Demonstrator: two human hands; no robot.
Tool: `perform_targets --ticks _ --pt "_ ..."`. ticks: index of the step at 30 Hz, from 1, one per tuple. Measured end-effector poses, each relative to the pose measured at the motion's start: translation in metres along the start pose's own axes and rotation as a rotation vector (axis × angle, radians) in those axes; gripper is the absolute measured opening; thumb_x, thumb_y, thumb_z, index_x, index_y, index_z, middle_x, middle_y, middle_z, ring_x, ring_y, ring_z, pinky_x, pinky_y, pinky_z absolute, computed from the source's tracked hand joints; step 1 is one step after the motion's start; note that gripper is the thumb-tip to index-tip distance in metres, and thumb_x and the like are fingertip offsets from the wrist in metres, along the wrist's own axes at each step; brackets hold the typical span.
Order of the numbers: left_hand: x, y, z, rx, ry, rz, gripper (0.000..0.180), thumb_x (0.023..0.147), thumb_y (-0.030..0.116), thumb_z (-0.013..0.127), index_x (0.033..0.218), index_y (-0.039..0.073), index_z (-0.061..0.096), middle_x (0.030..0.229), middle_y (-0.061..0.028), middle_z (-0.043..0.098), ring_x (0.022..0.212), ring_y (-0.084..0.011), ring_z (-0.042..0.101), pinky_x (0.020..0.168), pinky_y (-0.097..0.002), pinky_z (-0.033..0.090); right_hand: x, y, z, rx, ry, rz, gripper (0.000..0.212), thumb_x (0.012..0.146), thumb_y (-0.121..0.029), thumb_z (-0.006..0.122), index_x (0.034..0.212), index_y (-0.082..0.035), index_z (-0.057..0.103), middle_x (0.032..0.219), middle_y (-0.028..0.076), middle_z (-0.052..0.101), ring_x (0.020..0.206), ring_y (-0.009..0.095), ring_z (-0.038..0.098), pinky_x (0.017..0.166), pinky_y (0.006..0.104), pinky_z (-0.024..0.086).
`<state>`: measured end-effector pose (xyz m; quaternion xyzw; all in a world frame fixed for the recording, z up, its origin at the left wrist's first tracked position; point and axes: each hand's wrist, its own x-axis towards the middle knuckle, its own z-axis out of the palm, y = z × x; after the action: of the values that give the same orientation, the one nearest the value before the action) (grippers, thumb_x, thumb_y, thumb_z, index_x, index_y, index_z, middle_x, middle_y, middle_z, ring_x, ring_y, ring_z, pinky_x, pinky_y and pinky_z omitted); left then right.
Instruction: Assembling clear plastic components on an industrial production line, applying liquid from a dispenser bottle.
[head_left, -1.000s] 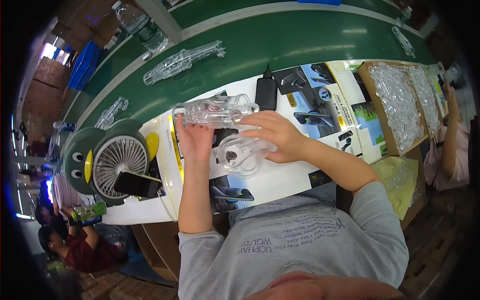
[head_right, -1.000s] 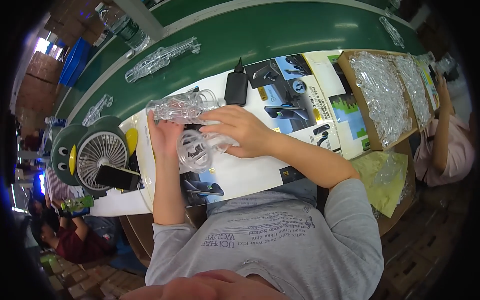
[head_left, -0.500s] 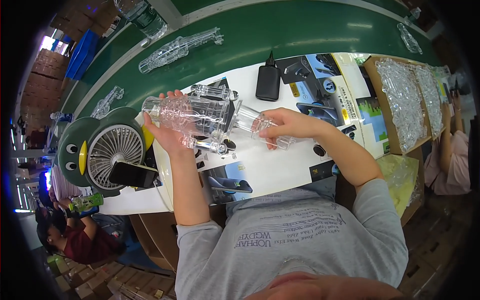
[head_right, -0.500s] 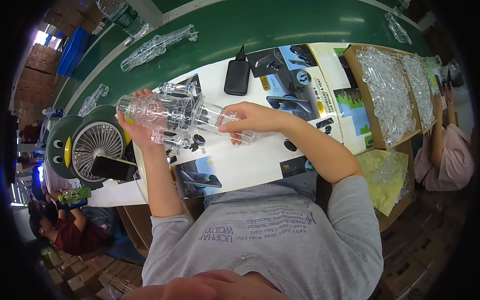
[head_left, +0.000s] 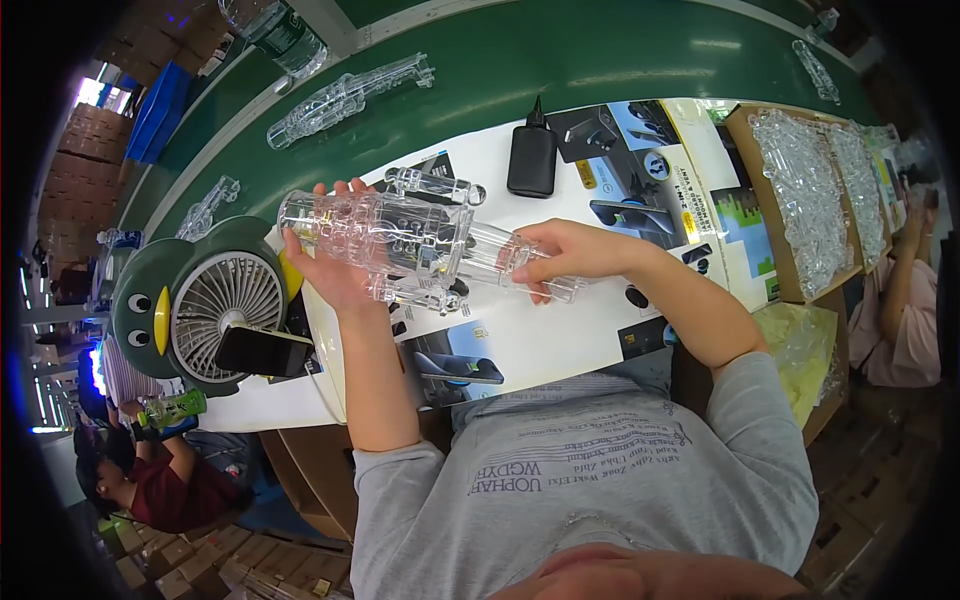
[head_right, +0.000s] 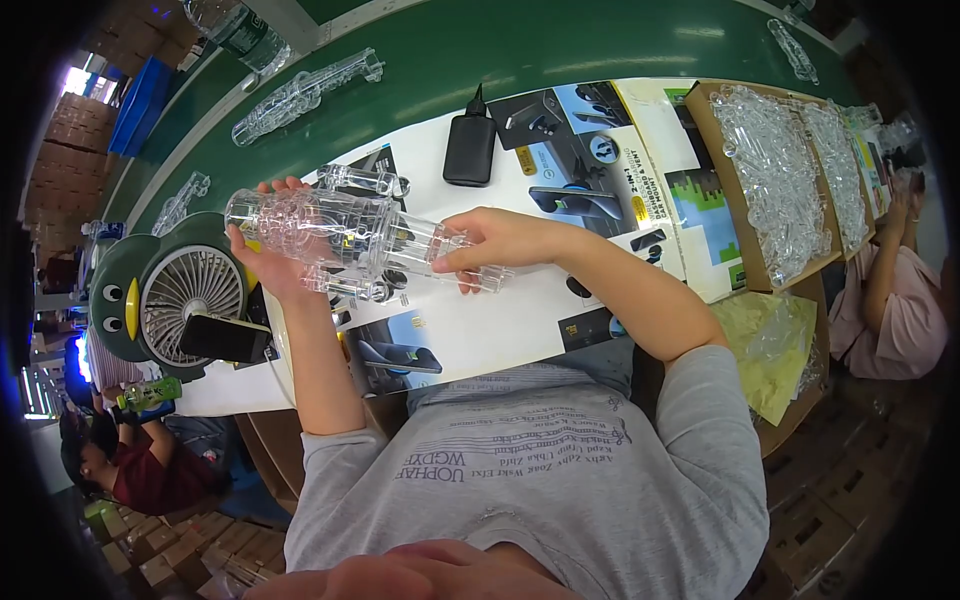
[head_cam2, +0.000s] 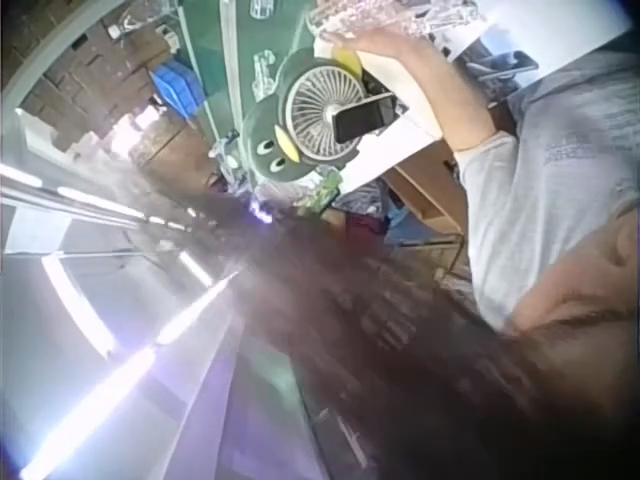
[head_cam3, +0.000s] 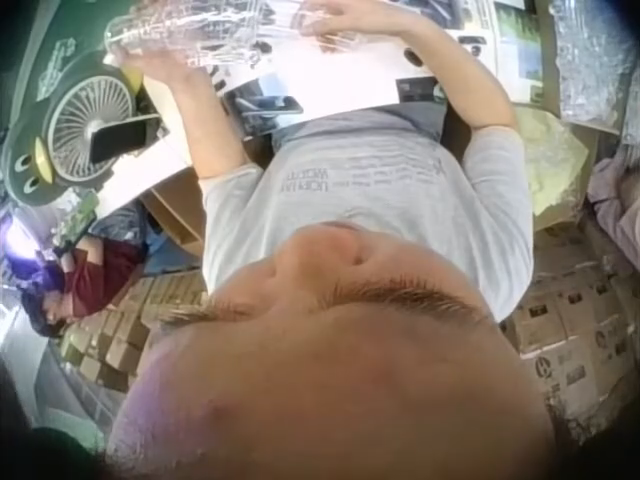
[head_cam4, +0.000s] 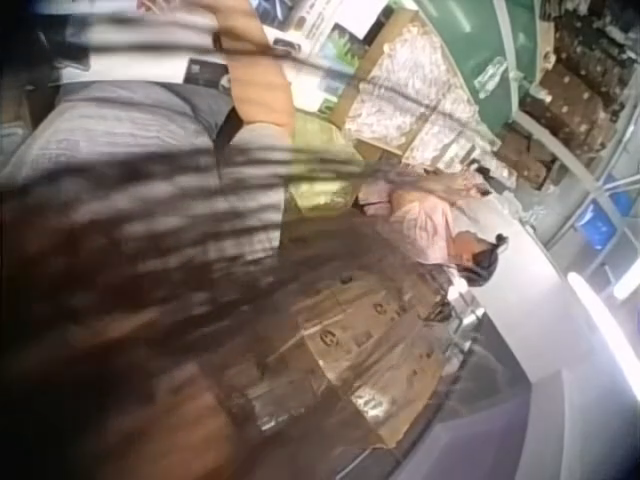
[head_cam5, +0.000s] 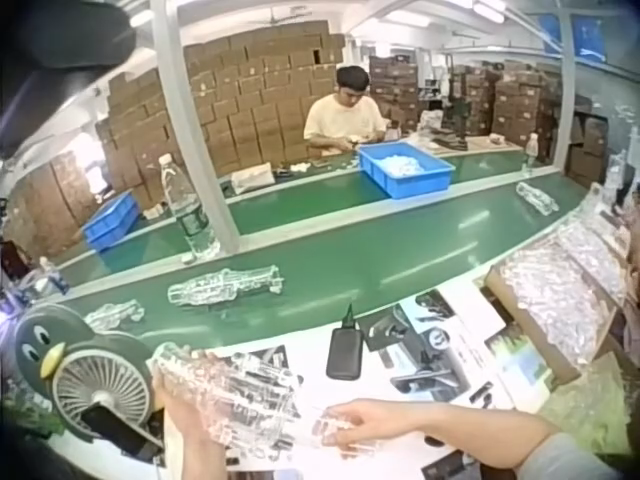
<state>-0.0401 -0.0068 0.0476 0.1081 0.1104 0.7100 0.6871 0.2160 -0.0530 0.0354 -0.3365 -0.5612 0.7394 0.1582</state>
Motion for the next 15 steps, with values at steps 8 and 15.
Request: perform_targets --ticks 8,15 --pt "-0.004 -0.003 0.002 0.039 -0.058 -0.006 0.054 0.08 0.045 0.05 0.113 0.002 0.045 0.105 -0.0163 0.05 0.102 -0.0318 0.047 0.098 -0.0443 0.034 0.0 0.002 0.001 0.056 -0.036 0.001 0.034 0.082 -0.03 0.062 0.098 -0.001 0.055 0.071 0.007 0.06 0.066 0.012 0.059 0.061 0.0244 0.045" --pt "-0.001 -0.017 0.001 0.237 -0.027 0.086 0.048 0.081 0.041 0.049 0.111 0.004 0.043 0.101 -0.0134 0.049 0.098 -0.029 0.049 0.096 -0.043 0.036 -0.001 0.002 -0.001 0.068 0.016 -0.021 0.033 0.081 -0.026 0.064 0.099 -0.001 0.056 0.069 0.007 0.061 0.062 0.012 0.06 0.057 0.0233 0.045"
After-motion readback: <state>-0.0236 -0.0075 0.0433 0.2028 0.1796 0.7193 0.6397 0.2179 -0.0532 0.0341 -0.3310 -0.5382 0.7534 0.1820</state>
